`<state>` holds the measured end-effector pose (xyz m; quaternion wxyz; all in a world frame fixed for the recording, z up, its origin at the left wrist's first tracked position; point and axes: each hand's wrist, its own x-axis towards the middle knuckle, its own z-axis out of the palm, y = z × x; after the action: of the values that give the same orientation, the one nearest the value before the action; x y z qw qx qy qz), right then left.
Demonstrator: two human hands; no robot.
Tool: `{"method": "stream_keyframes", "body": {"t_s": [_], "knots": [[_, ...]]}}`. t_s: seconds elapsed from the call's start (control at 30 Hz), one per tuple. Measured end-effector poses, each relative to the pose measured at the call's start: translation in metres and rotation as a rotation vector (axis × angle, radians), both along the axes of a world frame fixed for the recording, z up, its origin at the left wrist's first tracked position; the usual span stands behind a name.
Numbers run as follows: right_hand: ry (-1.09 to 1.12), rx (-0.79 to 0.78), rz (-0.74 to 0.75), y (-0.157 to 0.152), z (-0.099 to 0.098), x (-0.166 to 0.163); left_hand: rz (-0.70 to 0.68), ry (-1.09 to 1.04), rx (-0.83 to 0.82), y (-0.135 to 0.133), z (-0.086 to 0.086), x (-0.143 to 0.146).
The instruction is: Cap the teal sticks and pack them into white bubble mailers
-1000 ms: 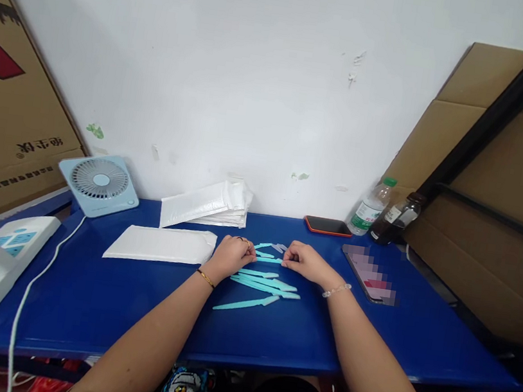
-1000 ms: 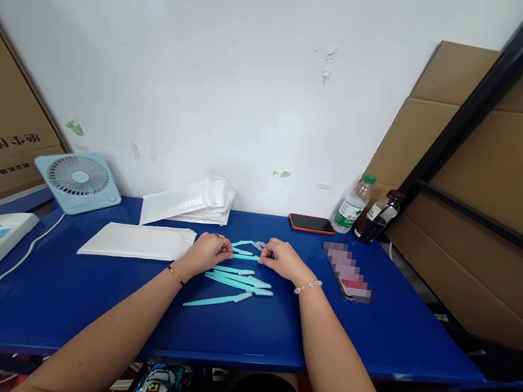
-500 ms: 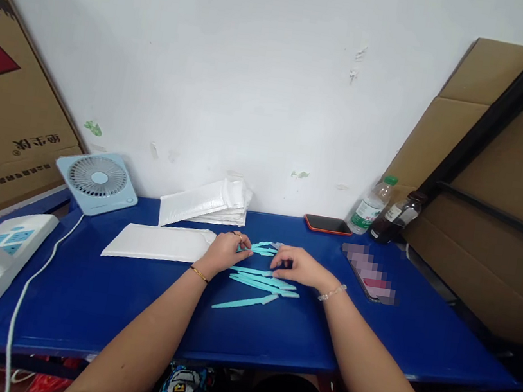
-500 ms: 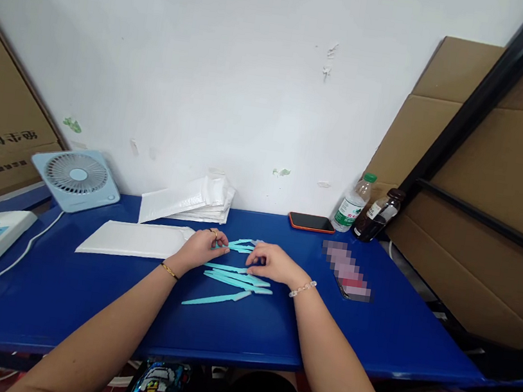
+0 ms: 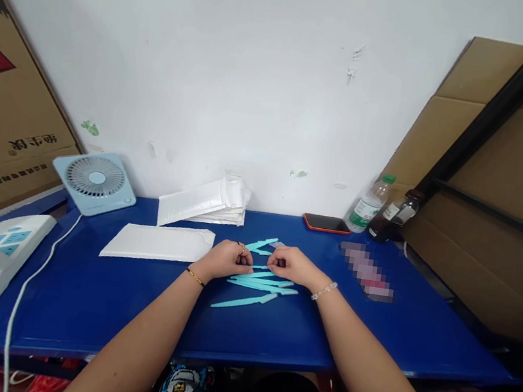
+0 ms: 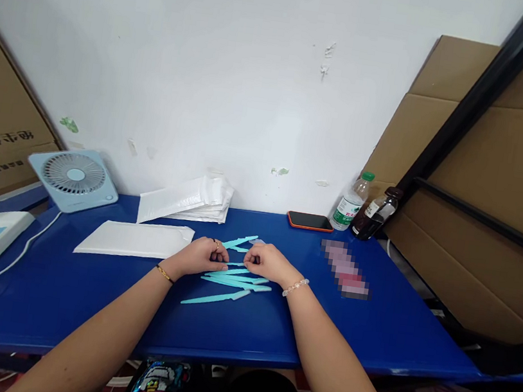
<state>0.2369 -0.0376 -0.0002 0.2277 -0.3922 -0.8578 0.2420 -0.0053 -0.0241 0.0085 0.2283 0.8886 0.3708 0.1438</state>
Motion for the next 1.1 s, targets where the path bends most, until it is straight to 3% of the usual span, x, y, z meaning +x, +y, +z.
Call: {"method": "stream_keyframes", "body": {"t_s": [0.27, 0.67, 0.9, 1.1], "knots": [[-0.003, 0.027, -0.014, 0.002, -0.003, -0.001, -0.014, 0.076, 0.193, 0.0, -0.001, 0.005], [-0.065, 0.112, -0.119, 0.007, 0.004, 0.01, 0.119, 0.126, 0.322, 0.001, 0.002, 0.013], [-0.065, 0.11, -0.298, 0.023, -0.01, 0.035, 0.21, 0.112, 0.303, 0.01, -0.007, 0.006], [0.012, 0.108, -0.239, 0.011, -0.001, 0.023, 0.178, 0.006, 0.281, 0.002, -0.004, 0.008]]}}
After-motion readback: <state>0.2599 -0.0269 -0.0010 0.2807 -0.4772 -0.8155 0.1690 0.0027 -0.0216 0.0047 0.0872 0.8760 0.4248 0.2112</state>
